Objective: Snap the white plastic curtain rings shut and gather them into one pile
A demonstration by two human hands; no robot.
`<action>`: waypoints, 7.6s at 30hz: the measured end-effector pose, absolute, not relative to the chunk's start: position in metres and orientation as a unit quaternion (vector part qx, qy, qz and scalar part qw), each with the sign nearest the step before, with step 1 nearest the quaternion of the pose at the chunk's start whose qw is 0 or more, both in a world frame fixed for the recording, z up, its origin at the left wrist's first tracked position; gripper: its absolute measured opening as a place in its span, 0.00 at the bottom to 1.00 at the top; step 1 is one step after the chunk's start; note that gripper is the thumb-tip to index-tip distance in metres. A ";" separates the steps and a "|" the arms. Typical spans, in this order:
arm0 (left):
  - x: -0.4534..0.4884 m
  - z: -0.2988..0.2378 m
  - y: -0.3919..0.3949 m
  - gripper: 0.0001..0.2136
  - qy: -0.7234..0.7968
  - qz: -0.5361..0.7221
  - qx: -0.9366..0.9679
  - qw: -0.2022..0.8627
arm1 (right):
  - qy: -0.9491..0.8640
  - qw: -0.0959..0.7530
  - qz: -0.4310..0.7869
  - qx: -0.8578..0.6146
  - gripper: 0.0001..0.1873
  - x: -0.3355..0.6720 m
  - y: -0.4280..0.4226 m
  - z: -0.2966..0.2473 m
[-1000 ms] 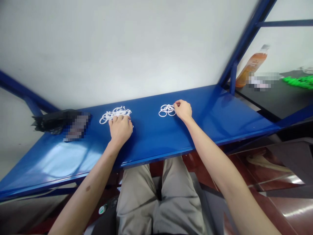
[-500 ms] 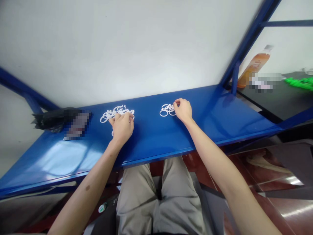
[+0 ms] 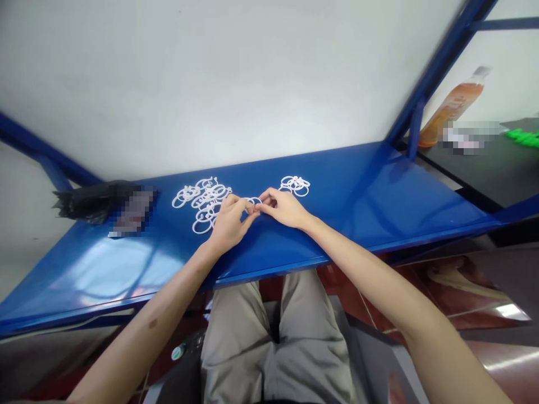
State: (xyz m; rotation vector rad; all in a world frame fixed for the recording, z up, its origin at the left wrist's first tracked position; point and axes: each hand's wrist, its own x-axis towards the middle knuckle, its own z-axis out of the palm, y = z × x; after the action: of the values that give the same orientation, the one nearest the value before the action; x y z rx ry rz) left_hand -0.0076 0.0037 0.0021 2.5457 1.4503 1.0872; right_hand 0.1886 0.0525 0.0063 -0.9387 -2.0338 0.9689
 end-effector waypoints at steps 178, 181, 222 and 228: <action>-0.008 0.003 0.008 0.05 0.467 0.484 0.655 0.345 | -0.866 0.392 0.177 -0.256 0.07 0.186 0.048 -0.002; -0.007 0.005 0.005 0.05 0.483 0.473 0.687 0.267 | -0.867 0.387 0.176 -0.261 0.08 0.186 0.046 -0.001; -0.022 0.010 0.001 0.13 0.662 0.156 0.722 -0.128 | -0.789 0.363 -0.031 -0.494 0.15 0.265 0.094 0.006; -0.020 0.010 0.001 0.13 0.638 0.136 0.754 -0.077 | -0.824 0.308 0.018 -0.474 0.10 0.259 0.088 0.010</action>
State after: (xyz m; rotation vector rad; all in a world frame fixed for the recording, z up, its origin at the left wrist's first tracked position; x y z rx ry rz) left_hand -0.0204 0.0015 0.0103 2.4916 2.1096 0.4503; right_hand 0.2588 0.0883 0.0105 -1.2533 -2.1793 0.0468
